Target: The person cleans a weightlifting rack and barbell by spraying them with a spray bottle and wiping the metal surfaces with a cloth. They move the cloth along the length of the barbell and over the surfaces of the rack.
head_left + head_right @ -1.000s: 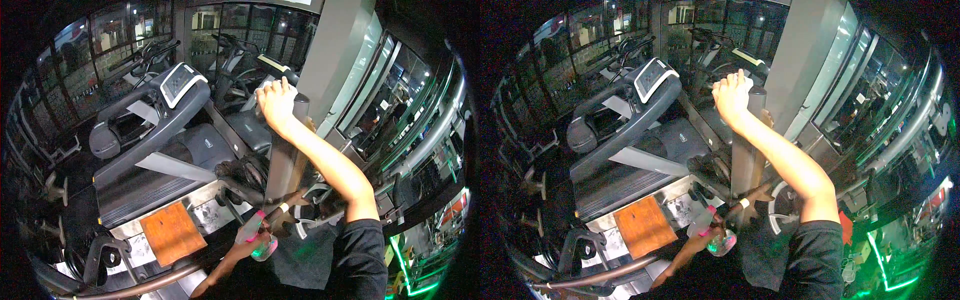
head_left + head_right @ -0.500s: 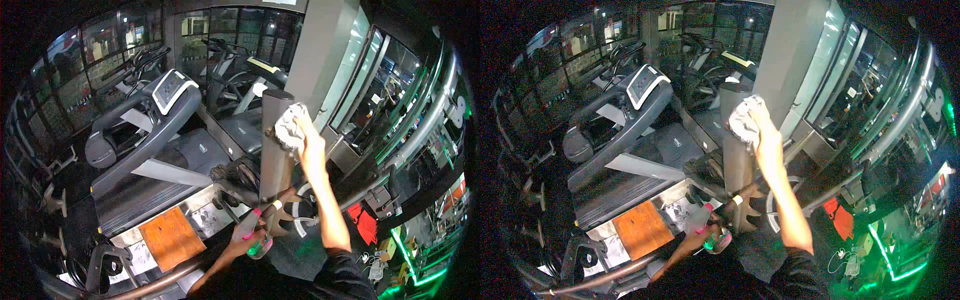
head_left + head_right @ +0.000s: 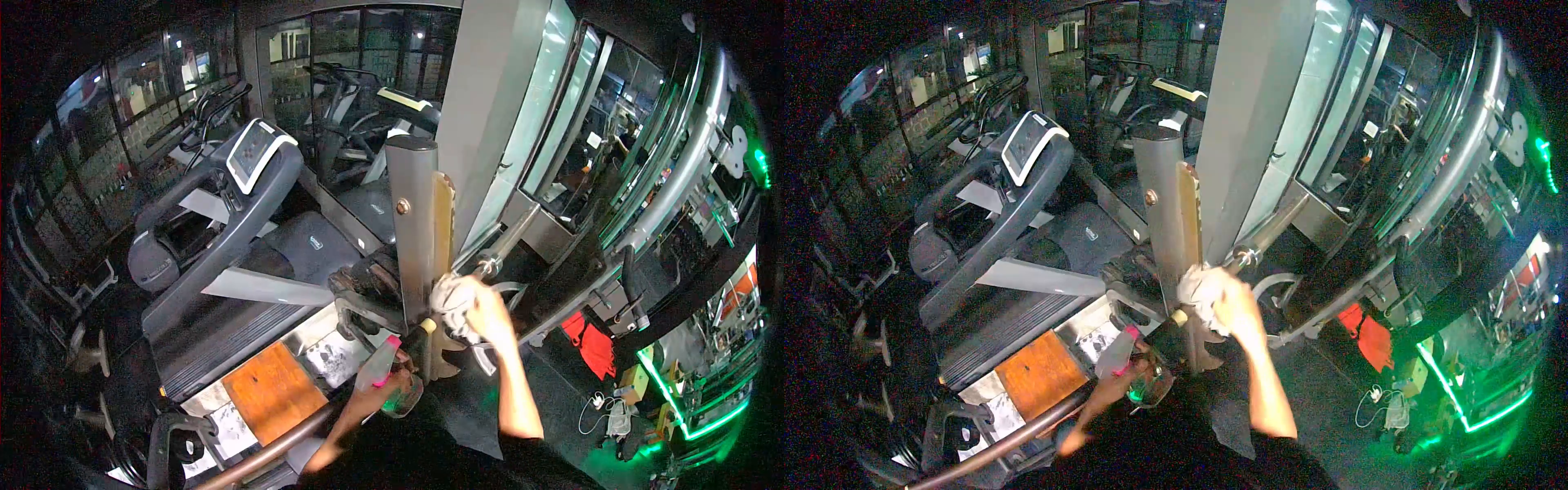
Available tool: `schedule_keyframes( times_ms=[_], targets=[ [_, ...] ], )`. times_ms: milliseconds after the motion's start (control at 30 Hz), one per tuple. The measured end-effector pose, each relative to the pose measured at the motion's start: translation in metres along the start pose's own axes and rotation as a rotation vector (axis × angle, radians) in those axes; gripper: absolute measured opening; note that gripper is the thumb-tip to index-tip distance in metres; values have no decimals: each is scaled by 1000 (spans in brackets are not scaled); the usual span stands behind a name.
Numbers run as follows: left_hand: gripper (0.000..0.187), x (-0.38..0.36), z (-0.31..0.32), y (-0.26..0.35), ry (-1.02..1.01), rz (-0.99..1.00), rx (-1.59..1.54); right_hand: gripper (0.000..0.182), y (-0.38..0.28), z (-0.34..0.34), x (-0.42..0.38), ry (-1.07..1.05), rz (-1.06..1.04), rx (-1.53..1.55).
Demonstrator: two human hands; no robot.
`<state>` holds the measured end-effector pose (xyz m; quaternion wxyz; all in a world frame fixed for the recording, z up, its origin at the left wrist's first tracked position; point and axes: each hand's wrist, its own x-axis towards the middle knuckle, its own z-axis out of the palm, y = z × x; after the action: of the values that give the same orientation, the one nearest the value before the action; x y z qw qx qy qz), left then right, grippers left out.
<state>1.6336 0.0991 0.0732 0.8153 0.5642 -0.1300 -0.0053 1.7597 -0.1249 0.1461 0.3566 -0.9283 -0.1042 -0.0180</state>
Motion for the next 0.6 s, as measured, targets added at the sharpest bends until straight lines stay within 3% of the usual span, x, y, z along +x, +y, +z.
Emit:
schedule_keyframes(
  times_ms=[67,133,267,333,367,400,467,533,567,600],
  targets=[
    [24,-1,2,8,21,-23,11,33,14,-15,20,88,-440,632],
    [23,-1,3,7,43,-42,19,41,-24,-34,32,410,-415,563],
    [21,5,4,13,30,43,127,42,-73,-36,86,699,-512,659],
    [20,4,10,26,32,68,216,36,-99,-39,102,369,-294,780],
    [18,4,12,29,58,17,342,36,-86,-27,126,396,-539,504],
    [16,6,15,34,88,-33,468,39,-92,-19,134,556,-805,446],
    [14,7,22,40,160,-24,518,40,-87,-13,112,296,-511,751],
    [15,3,19,37,142,-37,562,38,-30,24,124,700,-704,372],
    [15,1,10,8,136,54,139,41,-28,20,104,578,-603,390],
    [13,2,10,5,208,111,253,44,-27,16,84,458,-509,405]
  ],
)
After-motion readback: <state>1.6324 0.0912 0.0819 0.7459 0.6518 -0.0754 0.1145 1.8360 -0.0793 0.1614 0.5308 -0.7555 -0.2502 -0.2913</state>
